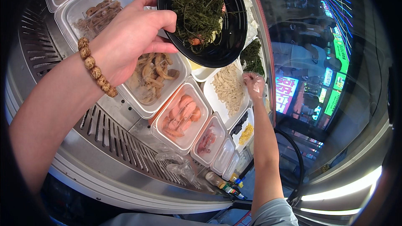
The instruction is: The person assembles food items into a black bowl and a rectangular container using a variety of ingredients from a refrigerated display case. They add sliced vegetables, leafy greens, and cooked meat to the containers, then place them on a counter.
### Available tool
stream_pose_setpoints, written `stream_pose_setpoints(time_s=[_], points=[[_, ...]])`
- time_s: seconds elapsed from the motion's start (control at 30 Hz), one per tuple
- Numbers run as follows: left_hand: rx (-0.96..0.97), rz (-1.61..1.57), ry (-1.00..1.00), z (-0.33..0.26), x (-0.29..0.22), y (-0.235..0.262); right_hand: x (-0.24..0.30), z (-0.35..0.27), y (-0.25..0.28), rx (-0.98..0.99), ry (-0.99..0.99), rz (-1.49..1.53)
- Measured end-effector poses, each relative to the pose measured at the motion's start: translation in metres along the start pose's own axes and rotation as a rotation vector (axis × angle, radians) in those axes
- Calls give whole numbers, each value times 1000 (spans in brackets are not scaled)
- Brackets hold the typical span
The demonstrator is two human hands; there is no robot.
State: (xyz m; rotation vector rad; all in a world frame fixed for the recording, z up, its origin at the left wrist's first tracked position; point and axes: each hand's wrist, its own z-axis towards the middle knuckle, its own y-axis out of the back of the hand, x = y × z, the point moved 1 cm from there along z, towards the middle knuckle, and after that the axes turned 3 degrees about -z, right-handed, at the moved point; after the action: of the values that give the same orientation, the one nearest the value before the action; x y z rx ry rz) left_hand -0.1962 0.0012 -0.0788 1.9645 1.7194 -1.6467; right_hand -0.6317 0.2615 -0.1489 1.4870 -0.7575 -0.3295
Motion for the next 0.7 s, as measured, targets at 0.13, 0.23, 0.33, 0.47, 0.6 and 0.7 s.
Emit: stream_pose_setpoints(time_s=[0.13,0.23,0.33,0.47,0.6,0.7], points=[[-3,-19,8,-2,-2,-1,7,19,4,-171,-245,100],[2,-11,-7,0,-1,-1,1,37,7,-225,-298,221],[-14,7,-8,0,1,0,-3,38,-4,-226,-164,666],[2,5,13,0,0,-1,-95,52,9,39,-481,537],[-2,12,-2,-2,2,0,-62,50,-23,-102,-469,782],[4,17,-27,-1,2,1,-125,43,-5,-76,-687,542]])
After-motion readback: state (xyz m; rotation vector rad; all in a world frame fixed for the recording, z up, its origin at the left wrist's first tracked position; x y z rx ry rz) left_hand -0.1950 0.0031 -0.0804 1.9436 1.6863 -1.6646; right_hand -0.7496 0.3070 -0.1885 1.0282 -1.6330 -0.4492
